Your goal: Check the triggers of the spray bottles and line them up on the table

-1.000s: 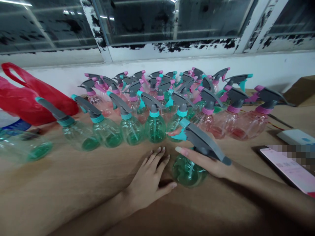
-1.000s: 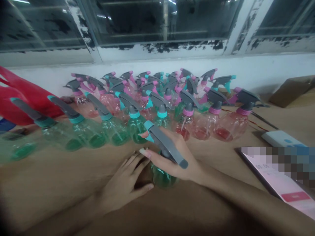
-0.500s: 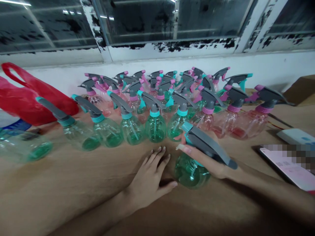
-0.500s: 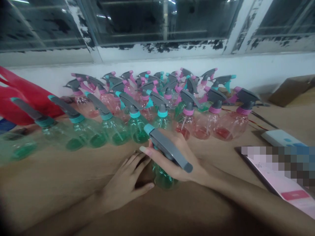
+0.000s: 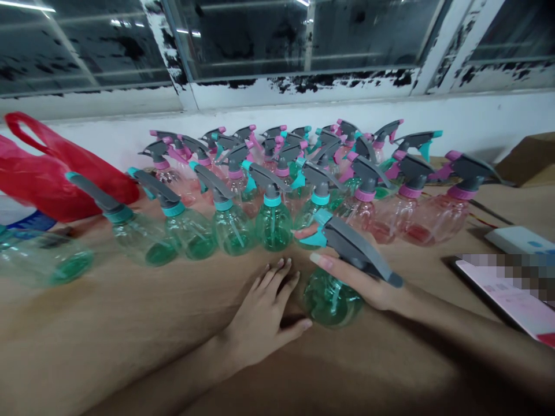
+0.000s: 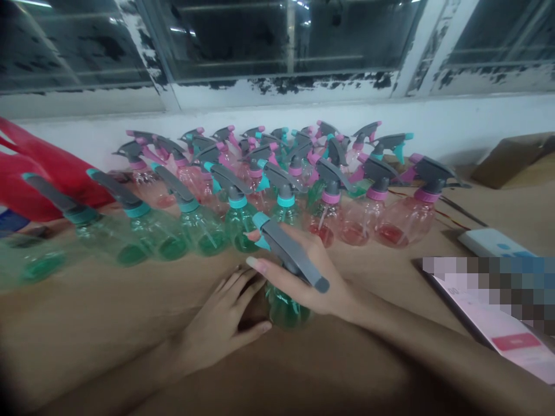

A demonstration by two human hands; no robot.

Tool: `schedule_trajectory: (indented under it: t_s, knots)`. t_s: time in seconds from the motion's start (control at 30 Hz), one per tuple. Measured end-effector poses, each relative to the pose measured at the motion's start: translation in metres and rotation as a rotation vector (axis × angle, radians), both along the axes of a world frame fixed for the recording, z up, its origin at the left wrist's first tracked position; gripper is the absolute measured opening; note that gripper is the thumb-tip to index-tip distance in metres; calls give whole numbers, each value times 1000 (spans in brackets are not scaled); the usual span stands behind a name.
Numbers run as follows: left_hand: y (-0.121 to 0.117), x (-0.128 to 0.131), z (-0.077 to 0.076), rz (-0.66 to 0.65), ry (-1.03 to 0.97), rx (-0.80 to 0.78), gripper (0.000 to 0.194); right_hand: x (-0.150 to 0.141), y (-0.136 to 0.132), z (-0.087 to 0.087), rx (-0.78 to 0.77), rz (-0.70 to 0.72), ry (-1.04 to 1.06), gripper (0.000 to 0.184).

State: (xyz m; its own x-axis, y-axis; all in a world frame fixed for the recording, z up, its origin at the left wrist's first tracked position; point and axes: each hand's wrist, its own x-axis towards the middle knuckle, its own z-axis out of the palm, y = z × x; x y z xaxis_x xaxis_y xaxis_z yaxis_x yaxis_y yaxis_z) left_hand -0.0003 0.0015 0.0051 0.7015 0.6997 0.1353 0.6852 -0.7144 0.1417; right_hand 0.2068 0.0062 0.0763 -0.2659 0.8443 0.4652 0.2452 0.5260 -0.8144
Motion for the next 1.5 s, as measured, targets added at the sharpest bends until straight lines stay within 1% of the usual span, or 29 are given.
schedule_trajectory:
  t_s: [0.2, 0.33, 0.57, 0.83, 1.0, 1.23, 1.33, 1.43, 1.5]
  knots:
    - [0, 1, 0, 0, -8, 7, 70, 0, -1, 4, -7, -23, -25, 26]
    - [0, 1, 0, 2, -24, 22, 68, -1, -1, 6, 5, -19, -2, 25]
    - [-1, 1, 1, 0, -2, 0, 70, 0, 1, 3, 1, -28, -28, 29]
    - [0, 1, 0, 4, -15, 1, 69, 2, 1, 1, 16, 3, -10, 26]
    - [0, 2, 1, 2, -10, -4, 70, 1, 0, 3, -27, 2, -30, 27]
    - [-1, 2, 3, 8, -1, -17, 69, 0, 0, 5, -13, -5, -39, 28]
    - [-1, 2, 4, 1, 0, -20, 70, 0, 0, 2, -13, 0, -29, 25]
    - [-1, 2, 3, 4, 11, -15, 72, 3, 0, -4, -10, 0, -40, 16]
    - [0, 2, 3, 1, 13, -7, 73, 5, -1, -8, -25, -4, -58, 18]
